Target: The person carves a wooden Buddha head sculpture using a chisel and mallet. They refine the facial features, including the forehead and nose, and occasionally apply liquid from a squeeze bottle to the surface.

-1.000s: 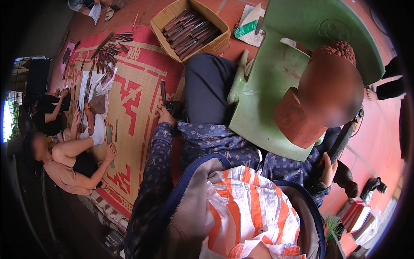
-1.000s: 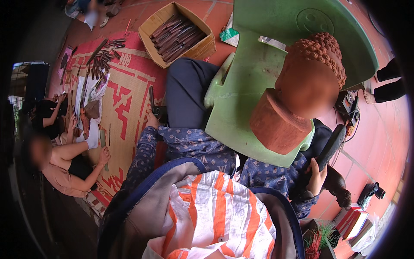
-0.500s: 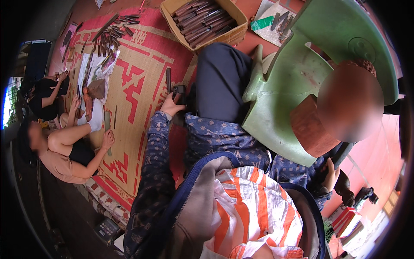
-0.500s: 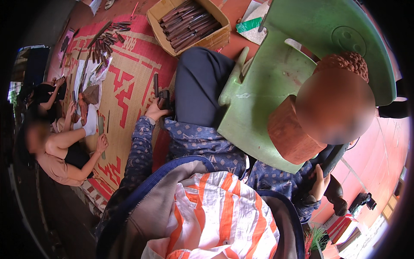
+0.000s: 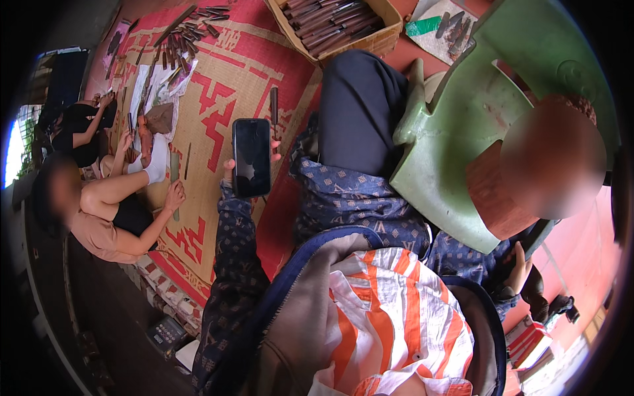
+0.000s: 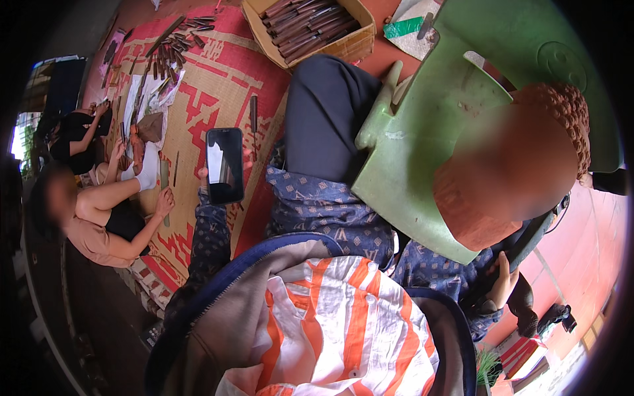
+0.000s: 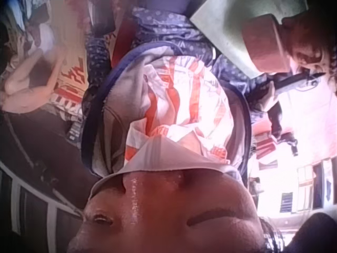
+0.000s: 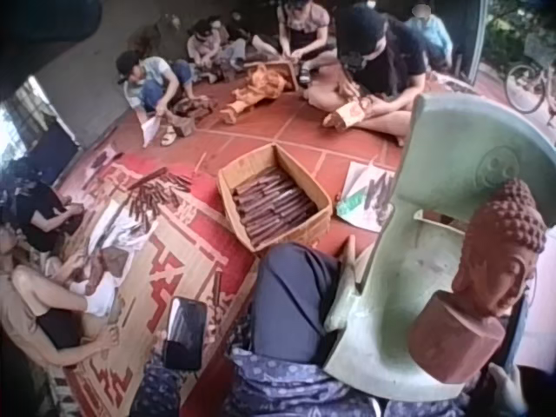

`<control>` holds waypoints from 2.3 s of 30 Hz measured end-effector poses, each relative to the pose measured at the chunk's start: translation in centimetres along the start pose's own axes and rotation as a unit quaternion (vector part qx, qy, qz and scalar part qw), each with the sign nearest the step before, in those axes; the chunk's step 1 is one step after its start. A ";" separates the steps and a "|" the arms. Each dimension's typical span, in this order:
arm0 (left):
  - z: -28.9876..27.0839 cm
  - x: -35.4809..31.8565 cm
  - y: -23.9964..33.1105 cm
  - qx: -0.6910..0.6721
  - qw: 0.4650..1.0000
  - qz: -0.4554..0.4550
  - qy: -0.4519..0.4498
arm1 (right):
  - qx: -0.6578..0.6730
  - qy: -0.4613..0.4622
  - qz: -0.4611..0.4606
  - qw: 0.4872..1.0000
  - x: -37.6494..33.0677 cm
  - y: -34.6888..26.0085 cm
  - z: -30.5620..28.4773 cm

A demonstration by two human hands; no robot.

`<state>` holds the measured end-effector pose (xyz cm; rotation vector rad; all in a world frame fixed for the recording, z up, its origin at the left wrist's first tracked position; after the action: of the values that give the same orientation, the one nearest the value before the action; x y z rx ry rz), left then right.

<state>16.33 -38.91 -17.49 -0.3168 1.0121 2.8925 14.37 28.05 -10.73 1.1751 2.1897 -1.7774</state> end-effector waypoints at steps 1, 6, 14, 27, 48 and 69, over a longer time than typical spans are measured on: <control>-0.1 0.0 0.2 -0.013 0.999 -0.027 -0.025 | 0.000 -0.001 0.003 1.000 0.0 0.0 0.0; 0.0 0.4 -0.7 0.061 0.993 -0.097 0.012 | 0.002 0.001 0.007 1.000 0.5 0.6 -0.7; -6.8 1.6 -4.3 0.337 0.902 -0.210 0.170 | 0.000 -0.018 -0.017 1.000 1.3 1.3 -1.1; -4.8 11.3 -5.8 0.295 0.939 -0.102 0.143 | 0.010 -0.029 -0.036 0.999 1.1 1.6 -0.5; -7.3 0.9 -7.6 0.425 0.781 -0.459 0.005 | 0.017 -0.022 -0.046 0.999 1.2 1.9 -0.6; -12.7 -2.0 -1.0 0.519 0.785 -0.272 0.203 | -0.004 0.001 -0.016 1.000 0.2 0.3 0.2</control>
<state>20.61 -45.99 -27.40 -0.9305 1.9521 1.4493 14.39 27.97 -11.14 1.1458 2.2279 -1.7787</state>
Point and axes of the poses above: each hand's wrist, its own x-axis towards the middle knuckle, its own z-axis out of the palm, y = z × x, the point moved 4 cm from there along x, towards the middle knuckle, and after that the axes turned 5 degrees about z, right-handed, at the moved point
